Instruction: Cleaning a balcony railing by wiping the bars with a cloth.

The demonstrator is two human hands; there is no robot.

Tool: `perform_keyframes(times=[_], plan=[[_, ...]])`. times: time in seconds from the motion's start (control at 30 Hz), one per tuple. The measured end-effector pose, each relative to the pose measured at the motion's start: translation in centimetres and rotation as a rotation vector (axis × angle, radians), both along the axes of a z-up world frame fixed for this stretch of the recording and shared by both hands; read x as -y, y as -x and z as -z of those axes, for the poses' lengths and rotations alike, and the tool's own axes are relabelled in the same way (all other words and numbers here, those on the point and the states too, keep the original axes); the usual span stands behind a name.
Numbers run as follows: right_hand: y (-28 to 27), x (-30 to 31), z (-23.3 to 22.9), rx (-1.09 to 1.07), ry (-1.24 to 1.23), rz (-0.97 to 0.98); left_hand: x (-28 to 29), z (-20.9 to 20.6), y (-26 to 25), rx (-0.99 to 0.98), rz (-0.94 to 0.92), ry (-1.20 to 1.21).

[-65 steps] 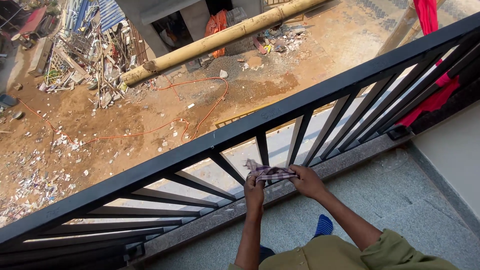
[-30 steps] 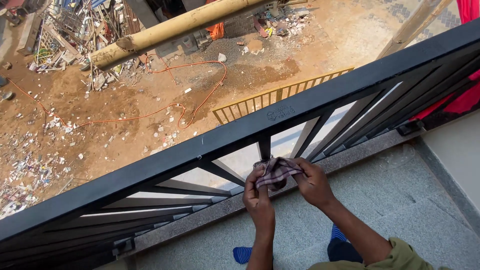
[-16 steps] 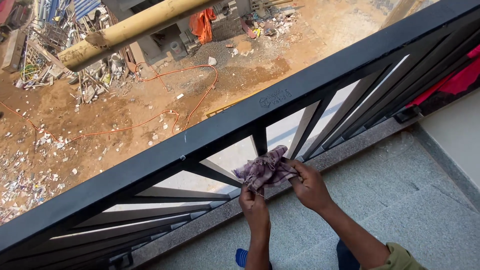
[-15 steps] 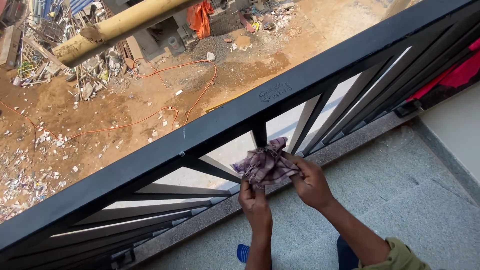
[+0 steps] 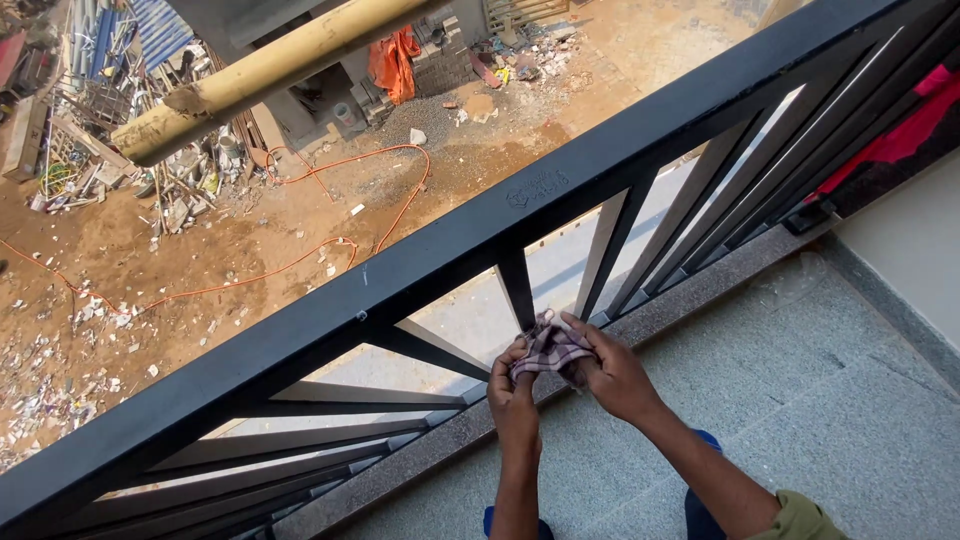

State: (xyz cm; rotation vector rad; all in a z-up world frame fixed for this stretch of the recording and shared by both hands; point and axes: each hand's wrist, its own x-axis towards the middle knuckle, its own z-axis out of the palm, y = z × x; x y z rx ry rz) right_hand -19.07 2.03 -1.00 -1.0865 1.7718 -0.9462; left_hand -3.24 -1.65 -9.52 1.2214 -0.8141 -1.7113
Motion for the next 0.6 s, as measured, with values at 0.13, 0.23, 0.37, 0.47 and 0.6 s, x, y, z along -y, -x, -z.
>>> perform_keyframes(times=[0.13, 0.23, 0.37, 0.47, 0.6], plan=[[-0.8, -1.7, -5.2, -0.063, 0.601, -0.024, -2.7, -13.7, 0.5, -0.001, -0.119, 0.482], [-0.7, -1.3, -4.3, -0.321, 1.135, -0.046, -2.8, -13.0, 0.2, 0.293, -0.234, 1.105], [-0.7, -0.6, 3.7, -0.067, 0.569, -0.023, 0.9, -4.8, 0.6, 0.267, -0.12, 0.669], [0.7, 1.2, 9.1, 0.197, 0.351, -0.002, 3.2, 2.1, 1.2, 0.092, -0.056, 0.15], [0.2, -2.0, 15.1, 0.504, 0.337, 0.028, 1.7, 7.9, 0.0, -0.248, -0.128, 0.156]])
